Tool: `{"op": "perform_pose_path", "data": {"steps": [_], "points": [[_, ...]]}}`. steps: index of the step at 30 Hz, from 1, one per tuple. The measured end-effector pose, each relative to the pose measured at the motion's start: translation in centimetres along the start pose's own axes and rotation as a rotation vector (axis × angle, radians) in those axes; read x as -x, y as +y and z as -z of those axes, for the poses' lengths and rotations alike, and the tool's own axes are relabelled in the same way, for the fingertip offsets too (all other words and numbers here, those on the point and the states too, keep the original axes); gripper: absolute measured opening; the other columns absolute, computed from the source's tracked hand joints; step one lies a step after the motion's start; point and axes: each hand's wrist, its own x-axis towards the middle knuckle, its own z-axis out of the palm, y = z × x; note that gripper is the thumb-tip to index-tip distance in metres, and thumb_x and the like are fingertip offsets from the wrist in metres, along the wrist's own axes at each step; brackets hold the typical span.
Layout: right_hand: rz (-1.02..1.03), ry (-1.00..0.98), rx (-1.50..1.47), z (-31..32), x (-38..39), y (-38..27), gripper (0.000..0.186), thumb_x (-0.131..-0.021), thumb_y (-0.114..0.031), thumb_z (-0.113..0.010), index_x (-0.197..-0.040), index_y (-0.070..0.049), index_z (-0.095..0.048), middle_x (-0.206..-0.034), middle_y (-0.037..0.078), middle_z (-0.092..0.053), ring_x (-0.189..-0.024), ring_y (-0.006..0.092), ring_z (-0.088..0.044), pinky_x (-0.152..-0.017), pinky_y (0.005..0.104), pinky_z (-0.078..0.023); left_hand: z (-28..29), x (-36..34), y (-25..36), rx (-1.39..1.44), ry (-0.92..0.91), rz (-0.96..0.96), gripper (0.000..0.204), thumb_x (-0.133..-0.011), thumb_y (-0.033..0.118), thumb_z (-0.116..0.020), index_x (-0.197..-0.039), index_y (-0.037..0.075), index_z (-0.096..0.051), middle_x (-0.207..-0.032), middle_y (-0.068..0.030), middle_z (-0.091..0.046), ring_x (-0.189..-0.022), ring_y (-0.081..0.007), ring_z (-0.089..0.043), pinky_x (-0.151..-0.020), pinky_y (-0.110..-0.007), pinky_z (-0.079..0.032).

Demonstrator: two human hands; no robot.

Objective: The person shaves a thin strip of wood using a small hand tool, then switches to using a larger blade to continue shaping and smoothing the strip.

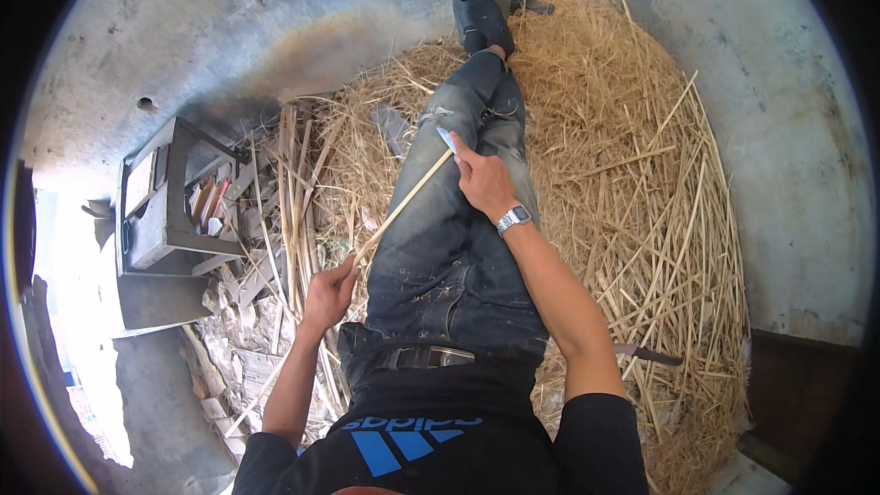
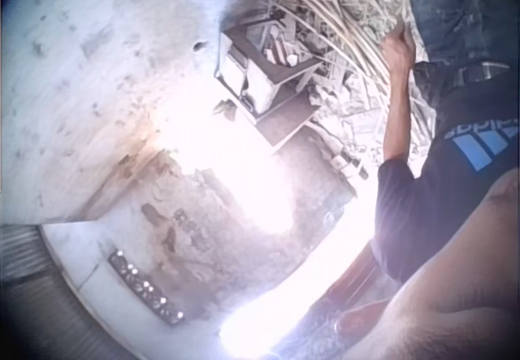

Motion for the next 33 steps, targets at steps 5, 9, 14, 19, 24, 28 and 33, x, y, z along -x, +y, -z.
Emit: {"op": "perform_pose_path", "data": {"steps": [5,9,14,19,24,28,33], "points": [[0.044,-0.001,-0.142,0.0,0.7,0.3,0.047,-0.099,-0.015,-0.064,-0.145,-0.025,-0.065,-0.08,0.024,-0.068,-0.068,0.0453,-0.065,-0.064,0.0514,-0.051,-0.2,-0.6,-0.4,0.027,-0.016,0.03,0.034,-0.101,0.022,-0.071,-0.121,-0.006,-0.074,-0.071,-0.0252,-0.067,-0.057,-0.0229,-0.065,-0.061,-0.039,-0.052],[0.141,-0.161,-0.25,-0.9,1.8,-2.2,0.044,-0.099,-0.016,-0.064,-0.141,-0.027,-0.068,-0.077,0.025,-0.066,-0.066,0.0445,-0.064,-0.064,0.0502,-0.052,-2.0,-1.6,-1.2,0.112,0.041,-0.062,0.032,-0.1,0.021,-0.071,-0.12,-0.004,-0.075,-0.078,-0.0272,-0.071,-0.067,-0.0299,-0.074,-0.066,-0.039,-0.055],[0.108,-0.244,-0.101,-0.6,3.0,-5.0,0.046,-0.098,-0.019,-0.064,-0.143,-0.03,-0.066,-0.07,0.022,-0.064,-0.063,0.0428,-0.064,-0.063,0.0495,-0.053,-4.4,-4.7,2.5,0.157,0.068,-0.098,0.032,-0.101,0.024,-0.069,-0.121,-0.001,-0.074,-0.081,-0.0291,-0.07,-0.074,-0.0365,-0.075,-0.071,-0.041,-0.056],[0.081,-0.273,-0.162,-0.3,4.0,-6.0,0.045,-0.099,-0.018,-0.063,-0.143,-0.024,-0.066,-0.068,0.022,-0.064,-0.061,0.0427,-0.062,-0.063,0.0486,-0.053,-5.1,-6.9,3.8,0.165,-0.056,0.003,0.035,-0.101,0.027,-0.068,-0.119,-0.003,-0.074,-0.076,-0.0288,-0.066,-0.072,-0.033,-0.074,-0.07,-0.041,-0.055],[0.02,-0.369,-0.339,-0.6,4.3,-5.8,0.043,-0.1,-0.016,-0.062,-0.143,-0.018,-0.066,-0.078,0.024,-0.067,-0.07,0.043,-0.066,-0.068,0.0465,-0.054,-4.1,-7.1,3.6,0.162,-0.148,0.039,0.035,-0.101,0.028,-0.069,-0.121,-0.001,-0.074,-0.076,-0.0276,-0.067,-0.071,-0.026,-0.074,-0.071,-0.04,-0.055],[0.131,-0.142,-0.378,-0.7,2.6,-1.3,0.042,-0.1,-0.015,-0.064,-0.142,-0.02,-0.066,-0.093,0.025,-0.071,-0.083,0.0443,-0.069,-0.073,0.0462,-0.055,-3.3,-6.2,3.2,0.191,-0.129,0.005,0.034,-0.102,0.027,-0.069,-0.125,0.002,-0.074,-0.078,-0.0253,-0.07,-0.072,-0.0167,-0.069,-0.073,-0.037,-0.055],[-0.123,0.064,0.026,2.8,-1.7,0.2,0.042,-0.1,-0.021,-0.063,-0.142,-0.03,-0.067,-0.087,0.024,-0.071,-0.078,0.0465,-0.067,-0.069,0.0524,-0.054,-3.3,-5.4,2.6,0.248,-0.117,0.016,0.033,-0.103,0.026,-0.068,-0.126,0.003,-0.074,-0.08,-0.0235,-0.072,-0.074,-0.0126,-0.067,-0.074,-0.036,-0.055]]}}
